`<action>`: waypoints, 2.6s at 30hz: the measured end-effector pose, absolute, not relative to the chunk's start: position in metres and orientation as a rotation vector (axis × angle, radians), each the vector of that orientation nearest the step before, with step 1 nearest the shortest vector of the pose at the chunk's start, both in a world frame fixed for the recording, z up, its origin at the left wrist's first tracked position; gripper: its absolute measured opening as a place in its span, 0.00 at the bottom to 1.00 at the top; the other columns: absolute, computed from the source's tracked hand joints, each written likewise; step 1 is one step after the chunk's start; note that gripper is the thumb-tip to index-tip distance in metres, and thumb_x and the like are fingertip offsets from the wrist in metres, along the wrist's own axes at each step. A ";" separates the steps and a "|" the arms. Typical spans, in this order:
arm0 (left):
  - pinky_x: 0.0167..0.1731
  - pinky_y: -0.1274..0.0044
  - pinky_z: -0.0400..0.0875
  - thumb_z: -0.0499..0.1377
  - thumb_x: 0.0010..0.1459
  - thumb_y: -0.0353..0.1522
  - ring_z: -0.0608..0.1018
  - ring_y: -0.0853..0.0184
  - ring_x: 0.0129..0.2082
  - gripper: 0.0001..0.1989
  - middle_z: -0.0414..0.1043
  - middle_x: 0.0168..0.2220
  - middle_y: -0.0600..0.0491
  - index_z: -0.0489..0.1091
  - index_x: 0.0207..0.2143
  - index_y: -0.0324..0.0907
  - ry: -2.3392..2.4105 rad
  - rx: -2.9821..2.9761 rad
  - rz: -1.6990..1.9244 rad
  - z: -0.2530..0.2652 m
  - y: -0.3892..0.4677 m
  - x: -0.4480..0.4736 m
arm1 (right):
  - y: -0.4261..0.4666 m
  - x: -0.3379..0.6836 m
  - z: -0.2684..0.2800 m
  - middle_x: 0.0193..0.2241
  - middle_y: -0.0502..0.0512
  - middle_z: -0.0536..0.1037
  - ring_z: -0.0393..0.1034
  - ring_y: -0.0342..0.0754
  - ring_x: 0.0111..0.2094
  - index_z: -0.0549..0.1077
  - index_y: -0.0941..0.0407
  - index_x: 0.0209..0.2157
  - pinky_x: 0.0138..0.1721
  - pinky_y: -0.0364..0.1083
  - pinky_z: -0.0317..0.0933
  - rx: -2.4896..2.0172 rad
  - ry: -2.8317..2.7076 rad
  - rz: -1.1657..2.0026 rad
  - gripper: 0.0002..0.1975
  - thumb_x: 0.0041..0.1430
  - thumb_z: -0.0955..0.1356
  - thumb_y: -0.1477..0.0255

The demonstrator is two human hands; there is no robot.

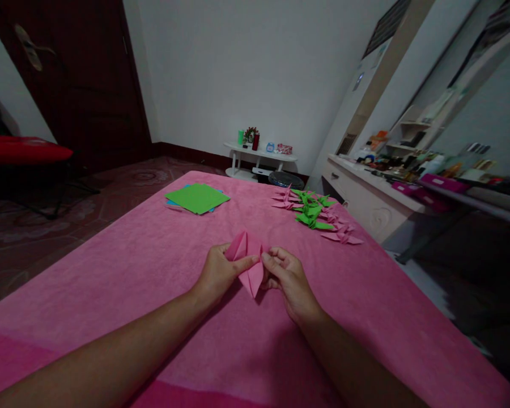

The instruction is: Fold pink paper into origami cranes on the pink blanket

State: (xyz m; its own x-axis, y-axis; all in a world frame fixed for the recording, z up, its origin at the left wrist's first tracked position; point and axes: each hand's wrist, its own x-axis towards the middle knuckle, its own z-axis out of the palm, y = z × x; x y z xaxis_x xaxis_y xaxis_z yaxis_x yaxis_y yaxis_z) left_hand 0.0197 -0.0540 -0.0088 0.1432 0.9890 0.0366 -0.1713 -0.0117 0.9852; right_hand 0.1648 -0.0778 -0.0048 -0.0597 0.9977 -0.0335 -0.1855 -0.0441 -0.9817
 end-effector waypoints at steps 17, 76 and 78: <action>0.22 0.81 0.66 0.68 0.39 0.32 0.70 0.72 0.21 0.13 0.71 0.23 0.54 0.71 0.27 0.34 0.912 1.220 1.166 -0.017 -0.054 0.020 | -0.077 0.168 -0.004 0.18 0.46 0.70 0.63 0.37 0.17 0.68 0.59 0.23 0.22 0.38 0.60 -1.102 -1.128 1.435 0.13 0.41 0.74 0.66; 0.18 0.81 0.67 0.66 0.45 0.38 0.73 0.71 0.18 0.16 0.75 0.23 0.46 0.74 0.28 0.30 0.836 1.143 0.946 -0.005 -0.060 0.019 | -0.076 0.170 -0.008 0.29 0.49 0.71 0.66 0.44 0.29 0.68 0.55 0.32 0.28 0.41 0.60 -1.099 -1.235 0.999 0.12 0.44 0.72 0.70; 0.18 0.82 0.67 0.66 0.44 0.37 0.73 0.71 0.17 0.16 0.74 0.22 0.47 0.74 0.27 0.31 0.836 1.137 0.950 -0.005 -0.060 0.020 | -0.076 0.170 -0.005 0.35 0.51 0.70 0.67 0.45 0.34 0.68 0.54 0.35 0.31 0.41 0.61 -1.123 -1.279 0.789 0.14 0.44 0.72 0.73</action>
